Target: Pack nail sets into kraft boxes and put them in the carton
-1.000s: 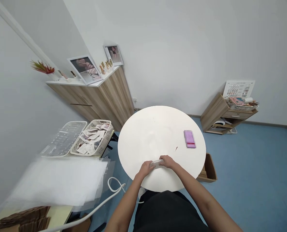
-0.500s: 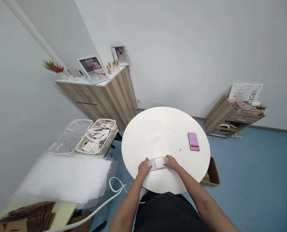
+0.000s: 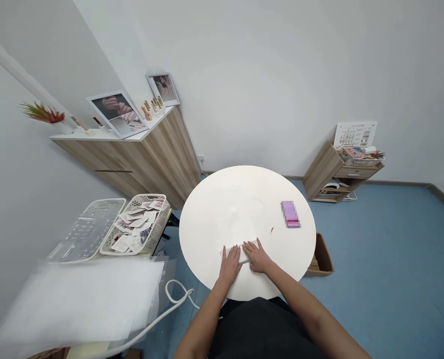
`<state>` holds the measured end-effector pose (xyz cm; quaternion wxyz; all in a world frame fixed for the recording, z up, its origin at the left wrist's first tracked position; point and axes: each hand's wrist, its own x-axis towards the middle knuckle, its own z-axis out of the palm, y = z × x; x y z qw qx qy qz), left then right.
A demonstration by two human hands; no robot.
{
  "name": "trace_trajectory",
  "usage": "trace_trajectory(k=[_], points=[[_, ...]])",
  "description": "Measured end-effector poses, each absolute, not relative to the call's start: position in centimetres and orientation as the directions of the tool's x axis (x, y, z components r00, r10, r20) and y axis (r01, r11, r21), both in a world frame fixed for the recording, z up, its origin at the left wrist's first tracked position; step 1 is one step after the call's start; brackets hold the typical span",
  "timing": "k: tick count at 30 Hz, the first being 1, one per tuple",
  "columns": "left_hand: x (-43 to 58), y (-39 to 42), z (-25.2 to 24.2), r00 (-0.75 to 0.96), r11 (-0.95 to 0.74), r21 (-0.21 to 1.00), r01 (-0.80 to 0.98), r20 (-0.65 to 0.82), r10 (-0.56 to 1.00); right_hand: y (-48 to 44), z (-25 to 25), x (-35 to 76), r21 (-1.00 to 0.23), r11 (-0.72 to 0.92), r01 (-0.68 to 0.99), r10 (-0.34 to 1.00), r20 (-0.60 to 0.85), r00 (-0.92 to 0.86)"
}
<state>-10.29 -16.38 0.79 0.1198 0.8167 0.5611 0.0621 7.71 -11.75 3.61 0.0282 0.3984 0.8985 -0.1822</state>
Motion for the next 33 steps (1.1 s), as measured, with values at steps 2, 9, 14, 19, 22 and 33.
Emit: trace_trajectory(k=[2, 9, 14, 19, 22, 33], points=[[-10.5, -15.8, 1.4, 0.374, -0.346, 0.289, 0.893, -0.046, 0.926, -11.8, 3.6, 7.9, -0.307, 0.619, 0.723, 0.702, -0.197, -0.684], [-12.4, -13.5, 3.8, 0.396, -0.193, 0.545, 0.816, -0.283, 0.874, -9.8, 5.2, 7.4, -0.386, 0.511, 0.768, 0.701, -0.330, -0.632], [-14.2, -12.2, 5.5, 0.385, -0.035, 0.690, 0.723, -0.360, 0.850, -7.7, 6.9, 7.8, -0.462, 0.312, 0.831, 0.688, -0.493, -0.532], [-15.3, -11.6, 6.2, 0.291, 0.045, 0.709, 0.704, -0.345, 0.892, -6.1, 7.1, 8.5, -0.545, 0.161, 0.823, 0.700, -0.525, -0.485], [-15.4, -11.4, 5.8, 0.169, 0.104, 0.670, 0.735, -0.330, 0.929, -5.6, 6.6, 8.5, -0.553, 0.111, 0.825, 0.733, -0.515, -0.444], [-14.1, -10.9, 3.4, -0.118, 0.188, 0.405, 0.895, -0.191, 0.975, -4.5, 4.4, 7.9, -0.424, -0.014, 0.905, 0.820, -0.523, -0.232]])
